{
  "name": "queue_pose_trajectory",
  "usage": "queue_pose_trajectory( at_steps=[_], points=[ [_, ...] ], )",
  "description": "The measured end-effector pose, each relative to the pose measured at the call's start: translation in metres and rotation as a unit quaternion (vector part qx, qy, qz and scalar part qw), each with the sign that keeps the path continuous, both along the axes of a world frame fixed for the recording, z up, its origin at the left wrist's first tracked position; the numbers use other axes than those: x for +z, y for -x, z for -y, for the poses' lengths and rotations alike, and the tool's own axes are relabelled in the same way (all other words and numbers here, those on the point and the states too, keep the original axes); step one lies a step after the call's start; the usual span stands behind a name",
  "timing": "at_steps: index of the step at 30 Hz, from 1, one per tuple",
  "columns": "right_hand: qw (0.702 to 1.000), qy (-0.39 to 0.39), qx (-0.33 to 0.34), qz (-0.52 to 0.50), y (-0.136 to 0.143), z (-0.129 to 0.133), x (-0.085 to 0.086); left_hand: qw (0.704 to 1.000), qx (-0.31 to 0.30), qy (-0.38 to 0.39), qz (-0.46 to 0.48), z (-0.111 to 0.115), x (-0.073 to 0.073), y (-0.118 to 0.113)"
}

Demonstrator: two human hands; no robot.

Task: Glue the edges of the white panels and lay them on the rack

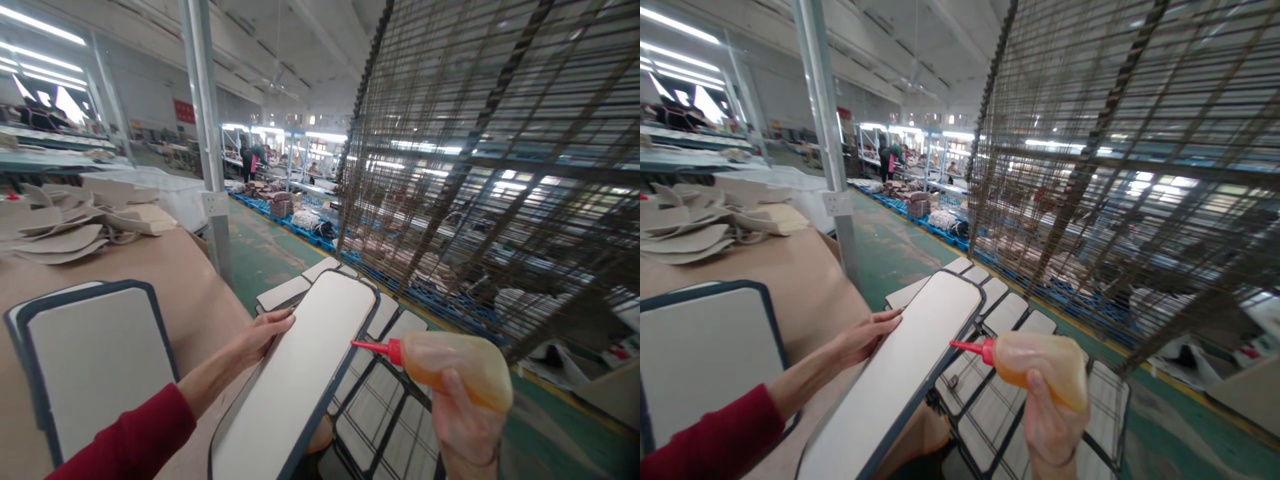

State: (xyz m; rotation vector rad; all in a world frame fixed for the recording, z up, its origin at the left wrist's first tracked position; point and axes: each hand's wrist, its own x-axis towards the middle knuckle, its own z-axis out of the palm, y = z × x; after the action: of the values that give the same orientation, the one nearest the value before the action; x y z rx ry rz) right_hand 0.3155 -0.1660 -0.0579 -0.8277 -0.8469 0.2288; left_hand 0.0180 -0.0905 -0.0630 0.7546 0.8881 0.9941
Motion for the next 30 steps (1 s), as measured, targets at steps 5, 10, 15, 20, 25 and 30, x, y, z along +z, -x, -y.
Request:
queue_pose_trajectory(
  at_steps=[5, 10, 15, 20, 25, 30],
  points=[
    [1.0, 0.012, -0.017, -0.01, 0.009, 0.001, 0.006, 0.999, 0.038, 0.024, 0.01, 0.001, 0.003, -0.002],
    [0.999, 0.027, 0.023, -0.002, 0.007, 0.002, 0.002, 0.998, 0.048, 0.036, 0.011, 0.003, 0.003, -0.003],
    [0.996, 0.042, 0.079, -0.005, 0.008, 0.004, -0.002, 0.997, 0.055, 0.046, 0.015, 0.004, 0.005, -0.004],
    [0.994, 0.049, 0.091, -0.033, 0.013, 0.005, -0.003, 0.996, 0.075, 0.055, 0.003, 0.006, 0.012, -0.005],
    [0.991, 0.047, 0.121, -0.029, 0.017, 0.009, -0.001, 0.996, 0.067, 0.051, -0.005, 0.003, 0.012, -0.004],
    [0.991, 0.055, 0.119, -0.01, 0.013, 0.01, -0.006, 0.996, 0.069, 0.047, -0.016, 0.0, 0.011, -0.003]
  ],
)
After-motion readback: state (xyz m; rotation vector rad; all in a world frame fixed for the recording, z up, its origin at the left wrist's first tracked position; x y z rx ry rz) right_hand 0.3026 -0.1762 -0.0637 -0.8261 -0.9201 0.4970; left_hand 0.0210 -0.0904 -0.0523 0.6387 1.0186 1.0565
